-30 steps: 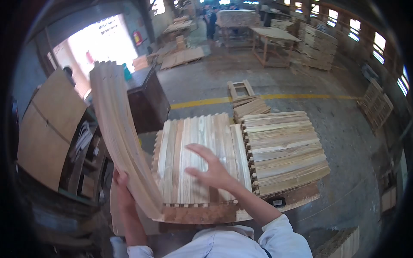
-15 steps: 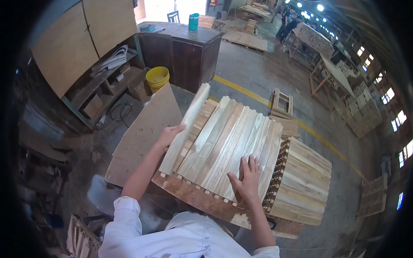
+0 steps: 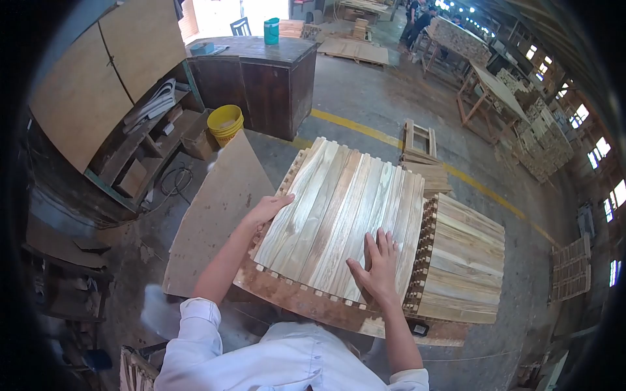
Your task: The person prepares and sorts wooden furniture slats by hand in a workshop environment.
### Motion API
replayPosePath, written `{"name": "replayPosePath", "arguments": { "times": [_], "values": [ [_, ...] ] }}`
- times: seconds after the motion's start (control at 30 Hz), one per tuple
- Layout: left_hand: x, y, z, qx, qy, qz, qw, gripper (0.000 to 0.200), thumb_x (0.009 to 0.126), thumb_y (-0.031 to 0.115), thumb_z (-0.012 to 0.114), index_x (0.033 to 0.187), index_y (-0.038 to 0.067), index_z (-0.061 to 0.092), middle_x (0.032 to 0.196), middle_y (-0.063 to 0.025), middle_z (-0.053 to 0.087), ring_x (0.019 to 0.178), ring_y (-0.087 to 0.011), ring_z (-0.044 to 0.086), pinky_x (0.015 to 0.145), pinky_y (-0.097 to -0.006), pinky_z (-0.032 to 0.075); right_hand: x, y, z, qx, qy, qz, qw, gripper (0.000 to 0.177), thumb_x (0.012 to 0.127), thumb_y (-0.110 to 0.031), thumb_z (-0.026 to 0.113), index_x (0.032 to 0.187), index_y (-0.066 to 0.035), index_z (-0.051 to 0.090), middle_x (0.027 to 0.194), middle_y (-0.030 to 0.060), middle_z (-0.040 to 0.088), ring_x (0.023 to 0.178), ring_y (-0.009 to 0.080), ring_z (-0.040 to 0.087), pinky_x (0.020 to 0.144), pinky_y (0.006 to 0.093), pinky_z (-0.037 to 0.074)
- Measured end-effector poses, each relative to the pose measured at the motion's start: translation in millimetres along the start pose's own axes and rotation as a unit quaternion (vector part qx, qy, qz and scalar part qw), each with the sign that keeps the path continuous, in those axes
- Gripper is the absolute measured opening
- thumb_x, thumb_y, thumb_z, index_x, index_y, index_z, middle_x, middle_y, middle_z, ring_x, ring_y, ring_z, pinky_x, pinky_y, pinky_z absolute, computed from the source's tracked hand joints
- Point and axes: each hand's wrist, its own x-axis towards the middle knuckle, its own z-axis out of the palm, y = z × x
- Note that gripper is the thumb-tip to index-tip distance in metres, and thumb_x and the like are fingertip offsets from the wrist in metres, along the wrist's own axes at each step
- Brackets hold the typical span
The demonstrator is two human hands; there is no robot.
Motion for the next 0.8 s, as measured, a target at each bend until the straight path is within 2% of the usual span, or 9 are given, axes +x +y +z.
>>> {"name": "replayPosePath", "arguments": {
  "times": [0.13,0.27,0.33,0.43,0.53,0.63,0.8],
  "values": [
    [7.8,-5.7,1.0,0.027,0.006,0.048,0.998,0.061,0.095,0.049,0.067,0.118,-0.008,0.070,0.107,-0.0153,0.074,0.100,-0.0198,0.067,0.090,-0.0325,0.052,1.0,-2.5,-2.7,0.008,0.004,-0.003,1.000,0.081,0.085,-0.049,0.073,0.148,-0.005,0.048,0.160,0.0253,0.031,0.152,0.0428,0.020,0.123,0.0569,0.012],
    [10.6,-8.2,1.0,0.105,0.002,0.082,0.991,0.061,0.099,0.050,0.059,0.110,-0.009,0.069,0.095,-0.0185,0.074,0.089,-0.0207,0.069,0.082,-0.0360,0.053,1.5,-4.8,1.0,-0.006,0.011,-0.004,1.000,0.079,0.085,-0.045,0.074,0.148,-0.004,0.048,0.159,0.0255,0.032,0.151,0.0429,0.022,0.123,0.0557,0.013],
    [4.4,1.4,2.5,0.158,0.015,0.070,0.985,0.061,0.100,0.051,0.056,0.112,-0.008,0.067,0.096,-0.0204,0.073,0.091,-0.0207,0.068,0.084,-0.0357,0.052,1.4,-1.0,3.0,-0.006,0.006,-0.011,1.000,0.078,0.086,-0.045,0.073,0.148,-0.004,0.048,0.159,0.0252,0.032,0.151,0.0424,0.022,0.123,0.0549,0.013],
    [-10.4,10.0,10.5,0.141,0.029,0.063,0.988,0.067,0.101,0.055,0.050,0.122,-0.007,0.066,0.114,-0.0267,0.070,0.111,-0.0316,0.066,0.098,-0.0389,0.048,2.8,0.3,5.4,-0.010,0.005,-0.017,1.000,0.078,0.086,-0.046,0.073,0.147,-0.004,0.048,0.160,0.0247,0.032,0.151,0.0418,0.022,0.123,0.0547,0.013],
    [-3.4,2.9,15.3,0.121,0.057,0.030,0.991,0.066,0.102,0.053,0.049,0.129,-0.007,0.062,0.125,-0.0283,0.066,0.122,-0.0348,0.061,0.105,-0.0386,0.044,2.3,0.9,4.7,-0.010,0.006,-0.013,1.000,0.078,0.086,-0.046,0.073,0.147,-0.004,0.048,0.160,0.0243,0.031,0.151,0.0415,0.021,0.123,0.0545,0.013],
    [-6.2,-0.1,22.0,0.145,0.109,0.077,0.980,0.063,0.102,0.050,0.048,0.122,-0.009,0.063,0.117,-0.0302,0.068,0.116,-0.0402,0.064,0.100,-0.0427,0.046,2.3,2.0,5.2,-0.007,0.005,-0.015,1.000,0.078,0.086,-0.046,0.073,0.148,-0.004,0.048,0.160,0.0242,0.031,0.151,0.0411,0.021,0.123,0.0545,0.012],
    [-2.5,-2.1,21.5,0.137,0.092,0.070,0.984,0.062,0.102,0.048,0.048,0.122,-0.009,0.062,0.117,-0.0318,0.067,0.116,-0.0397,0.064,0.100,-0.0434,0.045,2.1,1.3,4.8,-0.008,0.007,-0.016,1.000,0.079,0.086,-0.046,0.073,0.148,-0.004,0.048,0.160,0.0247,0.031,0.152,0.0412,0.021,0.123,0.0552,0.012]
  ]
}}
